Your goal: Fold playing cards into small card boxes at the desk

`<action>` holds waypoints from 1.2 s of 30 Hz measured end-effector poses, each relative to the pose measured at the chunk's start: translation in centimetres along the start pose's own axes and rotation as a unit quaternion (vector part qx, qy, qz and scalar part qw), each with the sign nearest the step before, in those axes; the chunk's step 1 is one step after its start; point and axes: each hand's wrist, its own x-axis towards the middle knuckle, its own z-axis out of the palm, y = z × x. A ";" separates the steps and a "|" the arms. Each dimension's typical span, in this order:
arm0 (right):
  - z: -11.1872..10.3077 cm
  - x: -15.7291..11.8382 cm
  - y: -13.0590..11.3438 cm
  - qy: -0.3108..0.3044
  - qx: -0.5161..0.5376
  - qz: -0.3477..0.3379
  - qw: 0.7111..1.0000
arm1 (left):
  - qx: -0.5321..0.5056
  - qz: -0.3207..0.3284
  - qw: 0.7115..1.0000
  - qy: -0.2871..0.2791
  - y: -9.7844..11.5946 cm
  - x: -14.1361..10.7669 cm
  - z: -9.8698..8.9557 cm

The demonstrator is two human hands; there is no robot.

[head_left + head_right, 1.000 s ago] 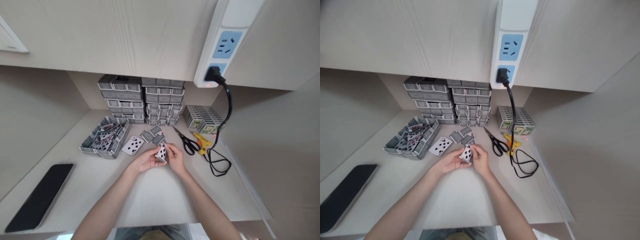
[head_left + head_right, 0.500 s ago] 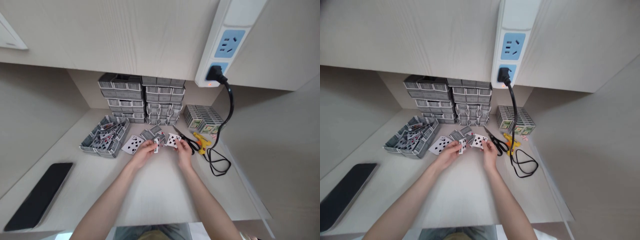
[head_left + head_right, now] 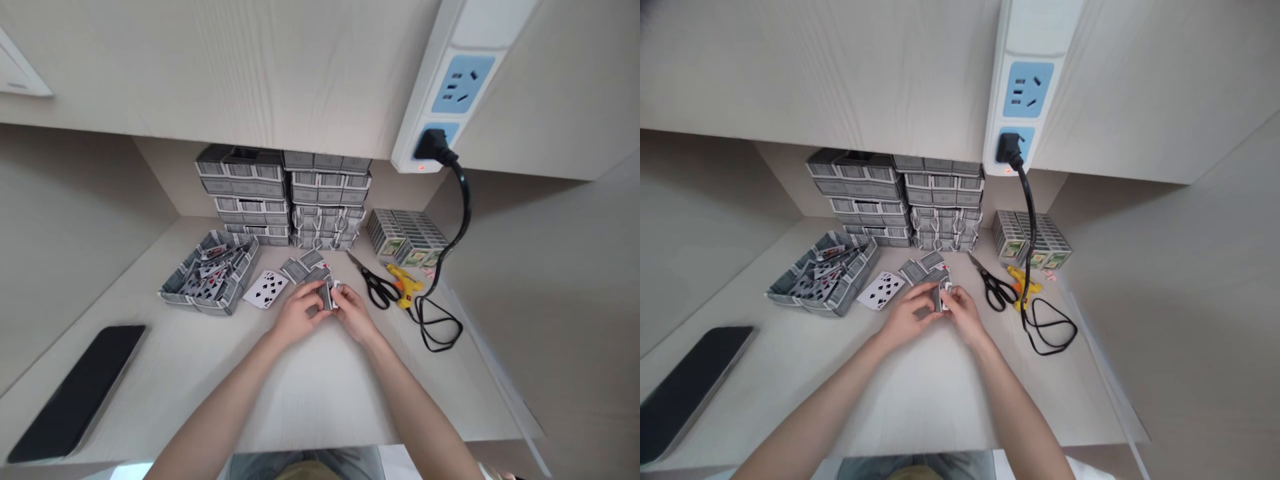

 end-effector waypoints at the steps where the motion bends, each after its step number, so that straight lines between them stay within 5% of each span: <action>1: 0.0 0.0 -0.1 -0.004 0.009 0.001 1.000 | 0.007 0.004 1.000 -0.001 0.0 0.0 0.0; 8: 0.2 -0.2 -0.8 0.006 0.060 0.004 0.998 | 0.065 0.049 0.997 -0.011 0.0 0.1 -0.4; 19: -0.3 0.1 0.2 0.002 -0.006 -0.026 1.000 | 0.128 0.138 0.982 0.021 -0.2 -0.1 0.3; 36: -0.5 0.4 0.9 0.015 -0.049 -0.035 0.998 | 0.149 0.121 0.981 0.023 0.1 -0.1 0.3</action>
